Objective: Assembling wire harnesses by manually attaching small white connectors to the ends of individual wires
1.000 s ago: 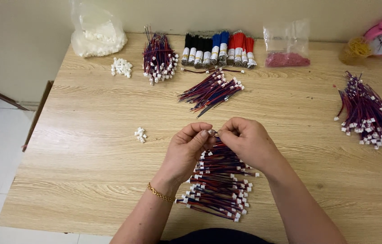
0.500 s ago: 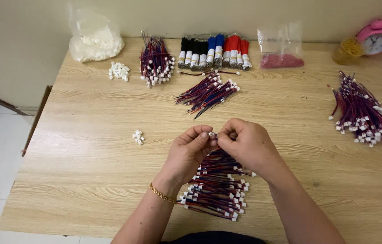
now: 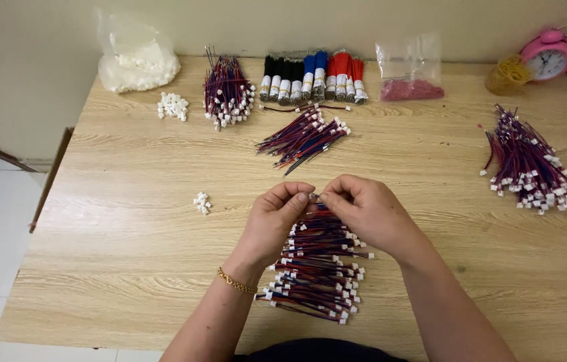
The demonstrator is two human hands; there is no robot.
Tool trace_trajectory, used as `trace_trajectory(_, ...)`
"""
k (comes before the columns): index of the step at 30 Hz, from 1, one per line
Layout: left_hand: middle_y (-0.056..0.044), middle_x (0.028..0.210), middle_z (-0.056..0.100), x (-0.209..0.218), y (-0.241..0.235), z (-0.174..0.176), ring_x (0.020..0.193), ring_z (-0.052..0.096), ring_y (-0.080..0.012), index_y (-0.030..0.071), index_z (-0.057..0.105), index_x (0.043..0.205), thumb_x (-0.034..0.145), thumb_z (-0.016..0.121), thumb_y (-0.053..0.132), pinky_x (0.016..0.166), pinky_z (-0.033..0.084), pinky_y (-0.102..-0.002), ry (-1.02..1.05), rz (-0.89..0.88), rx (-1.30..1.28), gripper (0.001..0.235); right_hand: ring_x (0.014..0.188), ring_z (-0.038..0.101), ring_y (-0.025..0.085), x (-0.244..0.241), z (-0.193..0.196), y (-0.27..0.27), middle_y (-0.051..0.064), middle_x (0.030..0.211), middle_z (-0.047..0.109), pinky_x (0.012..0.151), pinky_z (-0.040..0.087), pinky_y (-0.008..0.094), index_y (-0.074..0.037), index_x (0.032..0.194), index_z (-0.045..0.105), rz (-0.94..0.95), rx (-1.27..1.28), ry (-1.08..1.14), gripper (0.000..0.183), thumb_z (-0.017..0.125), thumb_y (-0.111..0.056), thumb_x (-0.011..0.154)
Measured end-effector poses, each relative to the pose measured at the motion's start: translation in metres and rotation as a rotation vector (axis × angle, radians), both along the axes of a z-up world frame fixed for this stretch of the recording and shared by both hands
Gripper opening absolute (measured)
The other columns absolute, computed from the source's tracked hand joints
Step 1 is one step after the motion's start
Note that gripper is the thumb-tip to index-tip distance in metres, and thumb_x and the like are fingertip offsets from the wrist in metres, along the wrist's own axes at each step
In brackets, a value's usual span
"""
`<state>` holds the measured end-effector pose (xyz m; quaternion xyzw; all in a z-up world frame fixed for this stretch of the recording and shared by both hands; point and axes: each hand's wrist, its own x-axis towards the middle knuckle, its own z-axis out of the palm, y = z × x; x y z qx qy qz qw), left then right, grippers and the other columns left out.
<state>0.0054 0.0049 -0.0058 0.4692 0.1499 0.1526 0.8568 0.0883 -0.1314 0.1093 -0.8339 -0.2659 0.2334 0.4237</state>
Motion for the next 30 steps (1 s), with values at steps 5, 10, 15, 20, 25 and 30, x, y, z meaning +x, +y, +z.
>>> trace_trajectory(5, -0.013, 0.089, 0.068, -0.002, 0.000, 0.006, 0.082, 0.069, -0.0181, -0.003, 0.066, 0.107, 0.095, 0.058, 0.005, 0.078, 0.059, -0.032, 0.021, 0.033, 0.101, 0.017, 0.062, 0.058, 0.016, 0.002, -0.003, 0.002, 0.008, 0.065, 0.067, 0.060, 0.049, 0.031, -0.005, 0.086, 0.071, 0.002, 0.024, 0.032, 0.014, 0.064, -0.017, 0.087)
trace_trajectory(10, -0.012, 0.087, 0.067, -0.002, 0.001, 0.002, 0.081, 0.069, -0.0176, -0.002, 0.066, 0.106, 0.095, 0.058, 0.005, 0.078, 0.059, -0.032, 0.031, 0.059, 0.150, 0.015, 0.062, 0.057, 0.018, 0.002, -0.012, 0.007, 0.010, 0.065, 0.066, 0.059, 0.048, 0.033, -0.005, 0.086, 0.071, 0.034, 0.021, -0.009, 0.016, 0.065, -0.020, 0.088)
trace_trajectory(15, -0.014, 0.087, 0.069, -0.003, 0.000, 0.004, 0.081, 0.069, -0.0188, -0.002, 0.066, 0.106, 0.095, 0.057, 0.004, 0.079, 0.059, -0.033, 0.037, 0.074, 0.180, 0.016, 0.062, 0.059, 0.017, 0.004, -0.020, 0.009, 0.008, 0.065, 0.067, 0.061, 0.049, 0.032, -0.009, 0.084, 0.071, 0.045, 0.004, -0.026, 0.014, 0.067, -0.022, 0.087)
trace_trajectory(20, -0.013, 0.085, 0.068, -0.004, -0.002, -0.003, 0.080, 0.066, -0.0161, -0.002, 0.067, 0.104, 0.095, 0.057, 0.004, 0.078, 0.058, -0.032, 0.049, 0.111, 0.200, 0.015, 0.063, 0.058, 0.017, 0.003, -0.028, 0.011, 0.008, 0.064, 0.066, 0.062, 0.049, 0.032, -0.008, 0.083, 0.070, 0.081, 0.045, -0.035, 0.013, 0.067, -0.020, 0.086)
trace_trajectory(25, -0.013, 0.087, 0.067, -0.005, -0.003, 0.002, 0.080, 0.066, -0.0180, -0.003, 0.065, 0.105, 0.095, 0.056, 0.003, 0.079, 0.058, -0.033, 0.054, 0.117, 0.131, 0.015, 0.066, 0.058, 0.019, 0.002, -0.027, 0.007, 0.011, 0.067, 0.066, 0.064, 0.049, 0.034, -0.006, 0.086, 0.069, 0.106, 0.103, -0.043, 0.013, 0.064, -0.017, 0.088)
trace_trajectory(30, -0.016, 0.089, 0.067, -0.005, -0.002, 0.008, 0.079, 0.070, -0.0209, -0.004, 0.062, 0.108, 0.094, 0.058, 0.005, 0.076, 0.060, -0.034, 0.008, 0.122, -0.103, 0.017, 0.074, 0.056, 0.014, -0.005, -0.009, 0.001, 0.006, 0.074, 0.066, 0.074, 0.050, 0.032, -0.006, 0.098, 0.069, 0.133, 0.329, 0.006, 0.014, 0.059, -0.015, 0.094)
